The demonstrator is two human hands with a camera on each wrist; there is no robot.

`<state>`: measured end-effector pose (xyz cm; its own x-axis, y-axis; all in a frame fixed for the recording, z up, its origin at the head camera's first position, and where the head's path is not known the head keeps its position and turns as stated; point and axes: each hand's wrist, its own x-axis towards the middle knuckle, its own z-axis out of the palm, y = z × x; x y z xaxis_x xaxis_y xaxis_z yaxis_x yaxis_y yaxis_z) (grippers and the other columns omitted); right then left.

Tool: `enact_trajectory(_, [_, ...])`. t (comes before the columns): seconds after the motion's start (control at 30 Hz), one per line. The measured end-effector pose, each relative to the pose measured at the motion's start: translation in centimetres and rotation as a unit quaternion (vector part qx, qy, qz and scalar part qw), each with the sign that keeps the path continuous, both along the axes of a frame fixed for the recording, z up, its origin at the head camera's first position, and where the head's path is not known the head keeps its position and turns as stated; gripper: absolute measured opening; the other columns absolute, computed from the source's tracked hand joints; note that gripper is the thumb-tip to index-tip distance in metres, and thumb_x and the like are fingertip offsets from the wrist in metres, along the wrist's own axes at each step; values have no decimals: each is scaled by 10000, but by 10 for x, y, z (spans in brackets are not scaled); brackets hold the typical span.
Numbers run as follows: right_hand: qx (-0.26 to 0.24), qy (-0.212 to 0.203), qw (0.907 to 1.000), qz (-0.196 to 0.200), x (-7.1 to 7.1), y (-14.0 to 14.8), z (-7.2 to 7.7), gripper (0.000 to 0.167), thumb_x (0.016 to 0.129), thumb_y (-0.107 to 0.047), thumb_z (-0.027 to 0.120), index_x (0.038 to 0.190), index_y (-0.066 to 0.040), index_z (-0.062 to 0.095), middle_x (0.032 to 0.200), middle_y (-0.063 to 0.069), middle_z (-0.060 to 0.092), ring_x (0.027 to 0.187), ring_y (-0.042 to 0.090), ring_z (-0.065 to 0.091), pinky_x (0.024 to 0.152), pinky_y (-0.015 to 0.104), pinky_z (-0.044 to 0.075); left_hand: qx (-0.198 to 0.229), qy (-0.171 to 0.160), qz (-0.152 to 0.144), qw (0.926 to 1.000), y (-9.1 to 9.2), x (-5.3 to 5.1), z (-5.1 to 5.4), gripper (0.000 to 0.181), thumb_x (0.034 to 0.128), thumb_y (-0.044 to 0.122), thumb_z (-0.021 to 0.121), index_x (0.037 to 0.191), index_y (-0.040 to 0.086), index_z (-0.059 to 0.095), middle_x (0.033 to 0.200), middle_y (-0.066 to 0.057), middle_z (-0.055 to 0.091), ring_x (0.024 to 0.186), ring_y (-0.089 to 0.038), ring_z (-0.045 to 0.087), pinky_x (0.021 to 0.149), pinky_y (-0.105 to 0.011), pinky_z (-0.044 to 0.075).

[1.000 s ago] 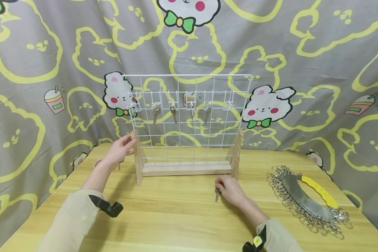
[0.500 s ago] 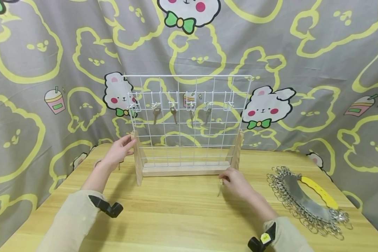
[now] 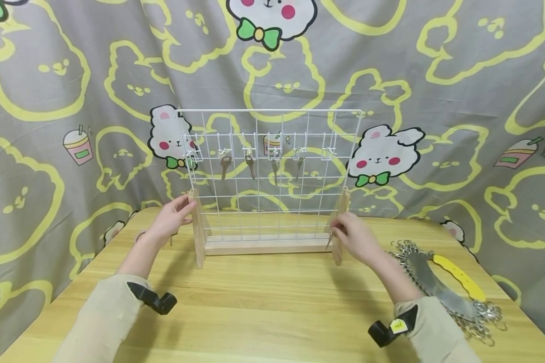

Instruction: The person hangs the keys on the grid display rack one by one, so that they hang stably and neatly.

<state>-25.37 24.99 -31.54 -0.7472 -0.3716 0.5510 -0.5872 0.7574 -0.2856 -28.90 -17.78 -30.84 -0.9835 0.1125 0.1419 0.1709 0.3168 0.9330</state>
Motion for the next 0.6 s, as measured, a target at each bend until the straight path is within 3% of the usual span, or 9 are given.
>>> enact_trajectory(0.13, [-16,487,9987,-132,0,3,20,85,800,66,657,821,-7,619,759,58,592,654,182,568,570,321,515,63,35,42,10000,0,-1,-1,557,1000,238,427,1454,-7,216,1462,-224,279,1322,-355,294,1018,-492,366])
enact_trajectory(0.33, [-97,686,9973,-228,2,6,49,48,827,42,644,858,13,621,783,98,612,675,229,601,596,383,528,14,82,52,10000,-1,-4,-2,560,1001,238,424,1453,-13,211,1459,-234,278,1317,-363,300,1015,-492,369])
enact_trajectory(0.6, [-177,973,9947,-292,6,4,86,27,864,3,620,889,7,613,776,87,632,669,208,593,580,297,495,21,61,43,10000,0,-3,-2,563,1000,241,427,1451,-19,213,1461,-239,271,1323,-362,289,1019,-501,360])
